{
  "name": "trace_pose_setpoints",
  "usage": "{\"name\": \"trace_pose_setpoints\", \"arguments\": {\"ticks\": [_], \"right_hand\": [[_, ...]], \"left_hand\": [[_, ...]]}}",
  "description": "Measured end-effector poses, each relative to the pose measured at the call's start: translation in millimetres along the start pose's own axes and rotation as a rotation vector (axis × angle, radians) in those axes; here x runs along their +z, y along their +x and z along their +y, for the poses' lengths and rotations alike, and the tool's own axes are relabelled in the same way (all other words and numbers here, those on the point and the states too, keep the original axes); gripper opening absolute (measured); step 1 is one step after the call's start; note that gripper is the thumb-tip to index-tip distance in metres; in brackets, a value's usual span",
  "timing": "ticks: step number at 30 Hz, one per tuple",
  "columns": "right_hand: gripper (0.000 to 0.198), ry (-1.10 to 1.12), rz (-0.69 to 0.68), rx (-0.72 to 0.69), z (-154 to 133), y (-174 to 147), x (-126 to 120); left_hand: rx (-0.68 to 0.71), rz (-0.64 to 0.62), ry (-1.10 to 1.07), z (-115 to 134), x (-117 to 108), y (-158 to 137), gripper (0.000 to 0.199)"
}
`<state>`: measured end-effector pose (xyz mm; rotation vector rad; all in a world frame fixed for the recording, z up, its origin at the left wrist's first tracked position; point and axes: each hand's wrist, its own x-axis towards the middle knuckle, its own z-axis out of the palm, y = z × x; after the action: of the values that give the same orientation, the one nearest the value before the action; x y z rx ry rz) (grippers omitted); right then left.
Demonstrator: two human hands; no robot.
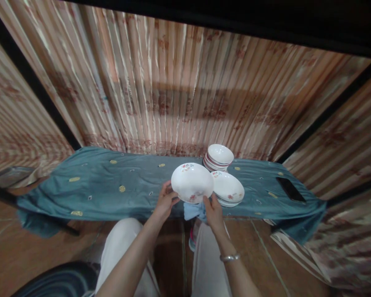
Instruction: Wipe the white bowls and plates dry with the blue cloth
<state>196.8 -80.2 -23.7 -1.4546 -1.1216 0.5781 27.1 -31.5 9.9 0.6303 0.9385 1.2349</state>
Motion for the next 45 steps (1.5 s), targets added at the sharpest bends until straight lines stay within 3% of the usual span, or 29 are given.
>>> {"name": "trace_pose_setpoints", "arguments": {"ticks": [6, 10, 14, 24, 28, 45], "right_hand": [[0.05, -0.075, 0.073, 0.074, -9, 19, -74], [0.05, -0.144, 0.078, 0.076, 2, 43, -116], [0.045, -0.207, 0.059, 0.07, 20, 63, -139], [0.051, -0.211, 0.037, 0.125, 50, 71, -147], [0.053, -0.261, 0.02, 0.082, 57, 76, -151], [0.044, -0.381, -0.08, 0.112, 67, 88, -162]], "left_hand": [[0.053, -0.175, 0.0, -23, 57, -9, 0.047], [0.064, -0.191, 0.104, -50, 87, 3, 0.037], [0.129, -0.186, 0.23, -73, 105, 21, 0.031], [0.31, -0.14, 0.56, -92, 110, 38, 0.029], [0.307, -0.104, 0.664, -94, 110, 40, 0.035], [0.284, -0.075, 0.672, -103, 109, 45, 0.033]]}}
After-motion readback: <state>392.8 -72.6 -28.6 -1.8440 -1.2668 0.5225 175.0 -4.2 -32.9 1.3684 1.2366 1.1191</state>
